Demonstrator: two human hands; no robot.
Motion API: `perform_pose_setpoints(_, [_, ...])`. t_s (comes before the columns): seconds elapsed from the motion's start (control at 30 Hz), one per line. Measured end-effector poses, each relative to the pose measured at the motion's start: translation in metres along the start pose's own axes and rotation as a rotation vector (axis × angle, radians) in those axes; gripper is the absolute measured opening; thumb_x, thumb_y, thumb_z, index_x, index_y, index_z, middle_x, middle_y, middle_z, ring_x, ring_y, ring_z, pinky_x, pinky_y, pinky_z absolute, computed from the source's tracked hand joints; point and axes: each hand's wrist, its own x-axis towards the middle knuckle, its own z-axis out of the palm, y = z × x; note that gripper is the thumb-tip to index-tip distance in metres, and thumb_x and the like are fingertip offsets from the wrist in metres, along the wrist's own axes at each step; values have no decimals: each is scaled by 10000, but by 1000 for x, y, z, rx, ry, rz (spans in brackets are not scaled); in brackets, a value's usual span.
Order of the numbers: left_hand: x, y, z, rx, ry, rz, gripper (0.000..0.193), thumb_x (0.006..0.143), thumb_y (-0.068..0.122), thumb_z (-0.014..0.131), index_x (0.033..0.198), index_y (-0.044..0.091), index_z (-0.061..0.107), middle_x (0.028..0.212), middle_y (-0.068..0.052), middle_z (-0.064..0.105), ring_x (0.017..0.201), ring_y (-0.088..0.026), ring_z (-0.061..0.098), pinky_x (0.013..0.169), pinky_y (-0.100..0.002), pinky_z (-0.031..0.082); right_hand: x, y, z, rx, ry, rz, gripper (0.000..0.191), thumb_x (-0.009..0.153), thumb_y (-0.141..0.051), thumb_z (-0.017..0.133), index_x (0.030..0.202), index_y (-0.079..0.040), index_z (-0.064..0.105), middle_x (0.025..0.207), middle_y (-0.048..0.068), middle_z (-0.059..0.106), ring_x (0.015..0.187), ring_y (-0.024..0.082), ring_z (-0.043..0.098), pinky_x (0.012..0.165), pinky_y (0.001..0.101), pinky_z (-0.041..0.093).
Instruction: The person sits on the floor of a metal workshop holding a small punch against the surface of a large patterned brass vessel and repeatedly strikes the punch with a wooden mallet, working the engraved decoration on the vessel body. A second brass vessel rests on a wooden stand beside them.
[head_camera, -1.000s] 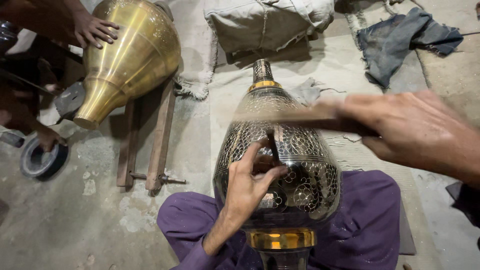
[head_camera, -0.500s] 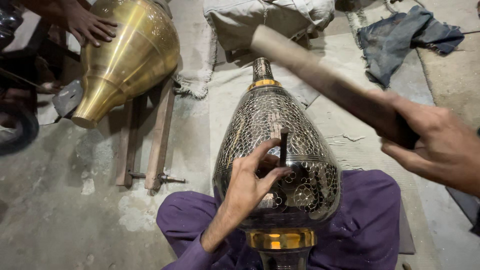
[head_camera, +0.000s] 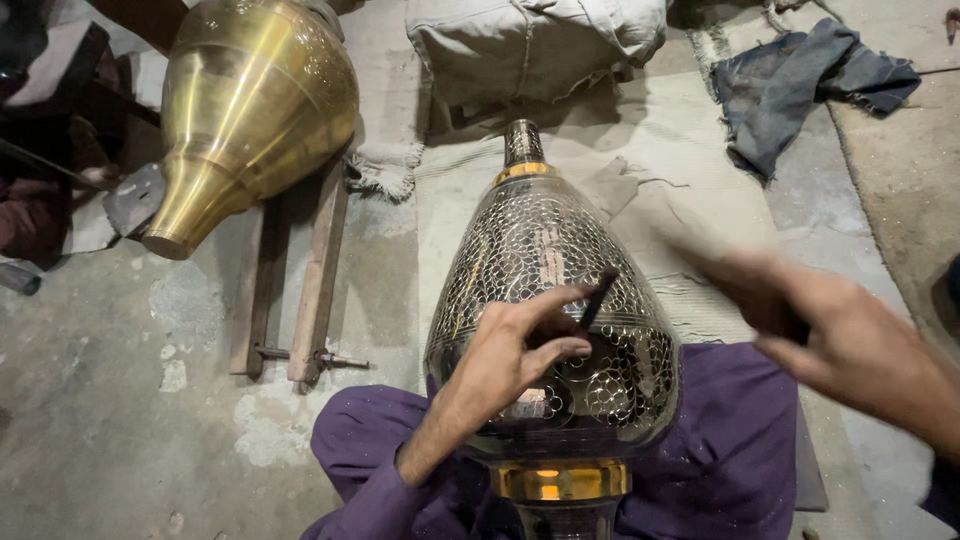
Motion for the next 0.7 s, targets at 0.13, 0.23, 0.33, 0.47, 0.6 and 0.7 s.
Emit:
perform_pose_setpoints(0.13, [10, -1, -2, -33, -138, -5, 462, 973, 185, 672, 1429, 176, 598, 1072, -79, 808, 940, -170, 816, 862, -340, 664, -15, 12, 21, 293, 101, 73, 703, 874, -229, 770, 1532, -188, 526, 1155, 134, 785, 733, 217, 722, 764, 357, 667])
perform_pose_setpoints(0.23, [12, 1, -2, 6, -176, 84, 530, 928, 156, 710, 1441, 169, 577, 1109, -78, 787, 935, -188, 809, 834, -362, 679, -30, 13, 39, 535, 243, -236, 575, 813, -169, 740, 1342, -73, 537, 1057, 173, 757, 930, 196, 758, 855, 371, 622])
perform_pose_setpoints(0.33, [17, 6, -3, 52, -301, -8, 502, 945, 148, 677, 1433, 214, 577, 1063, -46, 807, 796, -170, 830, 820, -330, 687, -49, 9, 52, 28, 48, 282, 624, 900, -231, 802, 1468, -246, 545, 1089, 61, 795, 862, 169, 771, 780, 326, 652])
perform_pose_setpoints(0.47, [23, 12, -8, 107, -306, 229, 571, 888, 72, 740, 1427, 188, 591, 1036, -74, 807, 884, -179, 800, 837, -357, 655, -71, -1, 75, 572, 381, -42, 451, 883, -131, 751, 1298, -115, 576, 1035, 149, 719, 911, 223, 716, 825, 359, 621])
perform_pose_setpoints(0.6, [28, 17, -14, 131, -356, 319, 590, 882, 64, 740, 1433, 207, 588, 1057, -67, 802, 920, -177, 788, 852, -356, 649, -87, 2, 103, 655, 477, 99, 467, 859, -98, 775, 1277, -99, 567, 991, 114, 747, 816, 180, 731, 751, 313, 607])
perform_pose_setpoints(0.7, [28, 20, -15, 161, -445, 256, 563, 921, 86, 707, 1443, 260, 586, 995, -56, 806, 865, -166, 780, 823, -357, 641, -96, 6, 123, 729, 425, 141, 572, 773, 1, 770, 1305, -62, 568, 972, 126, 754, 763, 204, 740, 718, 342, 604])
